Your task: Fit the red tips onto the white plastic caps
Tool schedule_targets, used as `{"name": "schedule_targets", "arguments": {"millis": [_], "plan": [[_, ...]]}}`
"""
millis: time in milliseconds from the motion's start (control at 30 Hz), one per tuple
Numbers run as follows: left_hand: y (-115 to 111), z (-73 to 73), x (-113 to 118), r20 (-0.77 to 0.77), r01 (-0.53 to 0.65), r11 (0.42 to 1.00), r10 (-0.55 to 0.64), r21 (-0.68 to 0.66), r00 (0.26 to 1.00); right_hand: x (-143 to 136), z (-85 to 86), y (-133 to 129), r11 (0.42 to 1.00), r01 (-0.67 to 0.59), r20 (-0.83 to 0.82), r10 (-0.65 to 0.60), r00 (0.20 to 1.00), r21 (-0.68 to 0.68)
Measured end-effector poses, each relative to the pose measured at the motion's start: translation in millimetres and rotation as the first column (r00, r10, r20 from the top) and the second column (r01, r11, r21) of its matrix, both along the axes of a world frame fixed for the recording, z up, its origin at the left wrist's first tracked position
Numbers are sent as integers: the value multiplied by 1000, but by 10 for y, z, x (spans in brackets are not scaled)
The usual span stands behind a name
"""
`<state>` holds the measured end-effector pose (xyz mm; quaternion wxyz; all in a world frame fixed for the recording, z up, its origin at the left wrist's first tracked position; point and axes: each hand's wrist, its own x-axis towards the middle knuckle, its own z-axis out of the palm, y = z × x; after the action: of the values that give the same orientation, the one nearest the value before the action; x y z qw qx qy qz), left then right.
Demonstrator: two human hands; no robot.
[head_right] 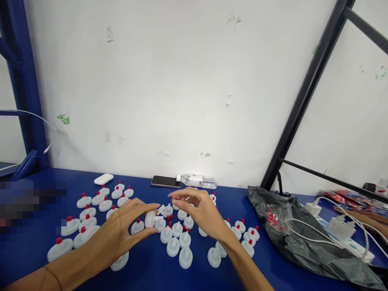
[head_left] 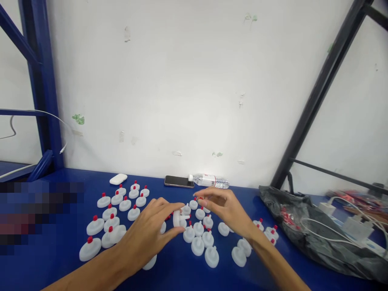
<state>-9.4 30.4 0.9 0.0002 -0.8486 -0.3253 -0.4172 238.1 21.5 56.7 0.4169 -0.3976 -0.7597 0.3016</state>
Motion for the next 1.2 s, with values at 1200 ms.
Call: {"name": "schedule_targets", "arguments": {"millis": [1200], "plan": [[-32, 84, 18, 66, 137, 971, -152, 196, 986, -314, -361, -67, 973, -201, -488, 122, 864, -111]]}}
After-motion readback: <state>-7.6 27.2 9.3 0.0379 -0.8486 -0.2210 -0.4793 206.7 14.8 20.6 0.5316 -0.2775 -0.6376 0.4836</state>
